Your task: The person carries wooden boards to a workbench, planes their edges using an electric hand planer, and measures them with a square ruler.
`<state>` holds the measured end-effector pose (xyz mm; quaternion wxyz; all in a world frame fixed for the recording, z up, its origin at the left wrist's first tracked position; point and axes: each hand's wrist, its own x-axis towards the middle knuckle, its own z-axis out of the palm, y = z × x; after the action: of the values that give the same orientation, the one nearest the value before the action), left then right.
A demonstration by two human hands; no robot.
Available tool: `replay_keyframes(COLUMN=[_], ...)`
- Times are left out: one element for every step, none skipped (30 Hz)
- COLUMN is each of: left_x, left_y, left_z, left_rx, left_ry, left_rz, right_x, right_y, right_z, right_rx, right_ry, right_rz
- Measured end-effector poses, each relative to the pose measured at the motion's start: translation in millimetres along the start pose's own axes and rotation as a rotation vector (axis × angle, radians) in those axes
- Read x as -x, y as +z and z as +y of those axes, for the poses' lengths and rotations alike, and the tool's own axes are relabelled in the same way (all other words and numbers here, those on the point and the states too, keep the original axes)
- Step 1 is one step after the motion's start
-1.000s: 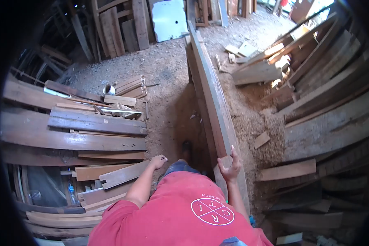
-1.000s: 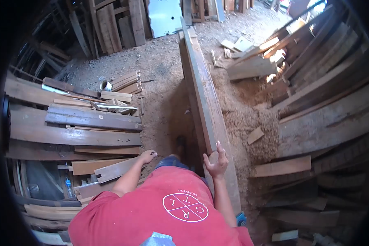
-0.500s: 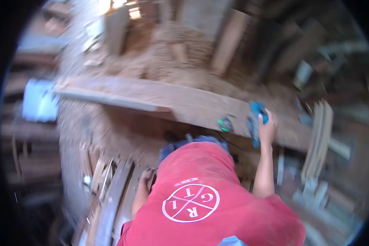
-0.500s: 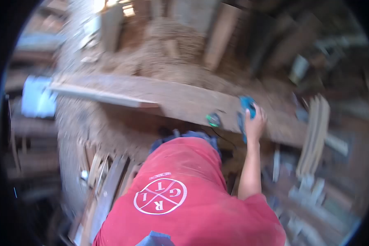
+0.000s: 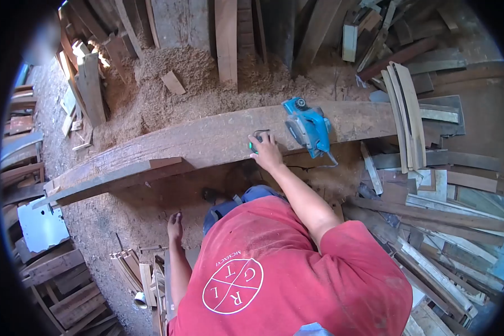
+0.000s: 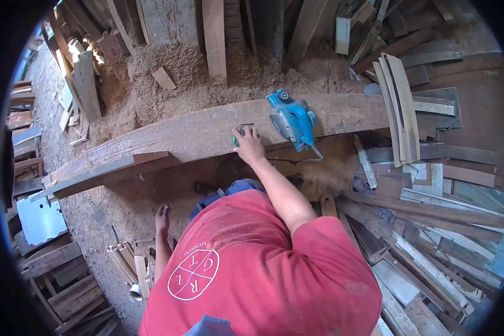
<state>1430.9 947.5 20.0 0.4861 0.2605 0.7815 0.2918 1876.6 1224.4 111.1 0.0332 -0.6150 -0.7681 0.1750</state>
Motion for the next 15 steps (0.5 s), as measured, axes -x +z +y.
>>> replay_keyframes(left_x=[8, 20, 32, 44, 54, 69, 80, 96, 94, 87, 86, 85, 81, 77, 77], left_y=[2, 6, 11, 20, 28, 35, 39, 48, 55, 64, 70, 76, 82, 87, 93], left_z=[-4, -9, -19, -20, -20, -13, -20, -29, -75, -107, -110, -107, -102, -98, -75], left_rx=[-0.133, -0.144, -0.145, -0.139, -0.139, -0.244, -0.347, -0.271, -0.231, -0.191, -0.196, -0.232, -0.266, -0.271, -0.202], left_ry=[-0.019, -0.028, -0.099, -0.166, -0.168, -0.272, -0.376, -0.314, -0.394, -0.470, -0.467, -0.391, -0.314, -0.311, -0.375], left_rz=[-0.029, -0.019, -0.019, -0.020, -0.009, -0.076, -0.141, -0.088, -0.111, -0.140, -0.146, -0.158, -0.171, -0.176, -0.167], right_x=[-2, -4, -3, -2, -3, -6, -13, -20, -27, -33, -40, -46, -52, -56, -61], right_y=[-4, -7, -13, -19, -28, -35, -43, -50, -55, -58, -59, -62, -65, -66, -61], right_z=[2, 3, 1, 3, 6, 8, 9, 11, 17, 24, 32, 42, 52, 56, 54], right_rx=[-0.012, -0.056, -0.101, -0.111, -0.266, -0.423, -0.434, -0.537, -0.635, -0.636, -0.556, -0.474, -0.482, -0.480, -0.494], right_ry=[-0.002, -0.040, -0.076, -0.078, -0.057, -0.037, -0.050, 0.047, 0.151, 0.153, 0.119, 0.089, 0.000, 0.007, 0.001], right_rz=[-0.003, -0.016, -0.031, -0.036, 0.032, 0.098, 0.095, 0.131, 0.168, 0.169, 0.235, 0.301, 0.272, 0.276, 0.250])
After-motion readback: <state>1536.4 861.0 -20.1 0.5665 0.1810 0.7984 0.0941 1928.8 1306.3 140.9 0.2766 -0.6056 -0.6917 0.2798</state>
